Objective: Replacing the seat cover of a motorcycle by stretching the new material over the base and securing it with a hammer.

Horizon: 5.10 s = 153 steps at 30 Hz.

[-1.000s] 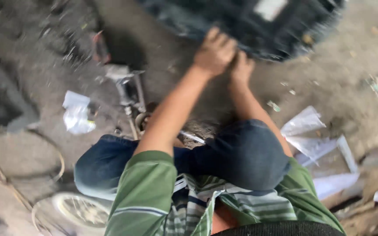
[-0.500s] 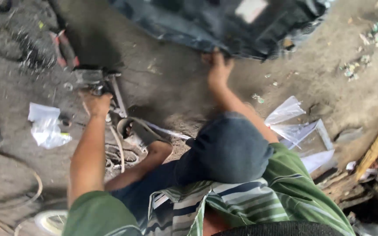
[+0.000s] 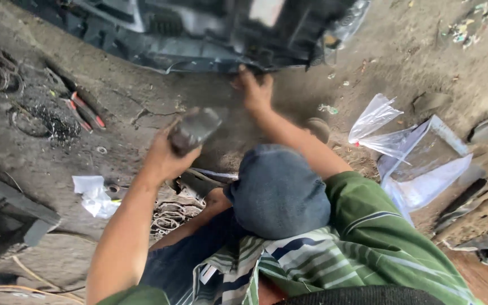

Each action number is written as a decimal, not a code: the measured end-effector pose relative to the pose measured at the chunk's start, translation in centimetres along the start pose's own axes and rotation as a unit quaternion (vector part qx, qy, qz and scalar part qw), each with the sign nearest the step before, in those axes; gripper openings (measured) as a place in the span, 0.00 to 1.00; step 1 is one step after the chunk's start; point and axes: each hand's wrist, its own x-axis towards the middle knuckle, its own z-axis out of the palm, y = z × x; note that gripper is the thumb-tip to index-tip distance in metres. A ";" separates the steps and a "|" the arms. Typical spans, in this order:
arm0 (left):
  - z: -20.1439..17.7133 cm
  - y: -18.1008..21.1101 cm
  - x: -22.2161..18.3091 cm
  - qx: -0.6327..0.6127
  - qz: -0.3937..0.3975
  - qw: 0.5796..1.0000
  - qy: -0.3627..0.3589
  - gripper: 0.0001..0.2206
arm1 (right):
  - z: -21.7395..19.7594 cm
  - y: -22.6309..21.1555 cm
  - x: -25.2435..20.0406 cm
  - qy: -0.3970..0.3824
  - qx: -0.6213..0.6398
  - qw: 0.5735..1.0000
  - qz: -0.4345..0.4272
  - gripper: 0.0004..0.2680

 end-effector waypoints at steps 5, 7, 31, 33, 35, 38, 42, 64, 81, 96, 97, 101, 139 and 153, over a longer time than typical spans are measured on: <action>5.1 -1.9 4.2 0.042 0.063 0.967 0.244 0.17 | 1.5 -2.6 -1.7 -0.017 -0.152 0.984 0.086 0.32; 5.7 -1.4 6.1 0.027 -0.082 0.970 0.226 0.28 | 1.9 -3.7 -2.5 -0.023 -0.176 0.978 0.113 0.36; 7.6 6.2 7.8 0.008 -0.107 0.959 0.261 0.20 | 4.8 -10.1 -5.7 -0.037 -0.220 0.961 0.165 0.37; 7.9 6.8 8.2 -0.007 -0.222 0.933 0.284 0.24 | 5.1 -10.3 -5.6 -0.033 -0.204 0.968 0.145 0.37; 8.3 5.0 8.2 0.009 -0.186 0.939 0.288 0.18 | 4.6 -9.2 -5.1 -0.048 -0.220 0.962 0.156 0.38; 9.1 1.2 7.4 0.002 -0.221 0.940 0.259 0.18 | 3.2 -8.0 -4.5 -0.052 -0.244 0.947 0.204 0.41; 8.3 3.6 8.2 -0.023 -0.206 0.945 0.252 0.22 | 1.5 -6.8 -3.5 -0.102 -0.165 0.981 0.007 0.16; 7.6 5.8 8.4 0.006 -0.168 0.959 0.227 0.18 | -1.9 -7.9 -0.6 -0.048 -0.236 0.967 0.084 0.17; 9.0 7.1 7.8 0.011 -0.138 0.968 0.210 0.17 | -2.4 -5.6 0.5 0.013 -0.155 0.976 0.154 0.18; 5.9 6.7 7.7 0.024 -0.207 0.952 0.226 0.23 | -1.2 -10.5 -0.6 -0.011 -0.117 0.985 0.126 0.17; 5.2 5.8 7.0 -0.005 -0.177 0.963 0.203 0.19 | -0.7 -13.5 -2.4 -0.041 -0.087 0.987 0.129 0.16; 3.8 5.6 7.4 -0.023 -0.135 0.959 0.248 0.13 | 0.0 -11.1 0.7 -0.017 -0.129 0.986 0.104 0.25; 9.0 7.6 8.1 -0.099 -0.163 0.959 0.210 0.16 | -2.7 -6.4 0.6 0.007 -0.064 0.981 -0.181 0.19; 8.1 10.0 9.3 0.009 -0.196 0.968 0.160 0.22 | -3.5 -5.7 0.7 0.004 -0.123 0.976 -0.182 0.14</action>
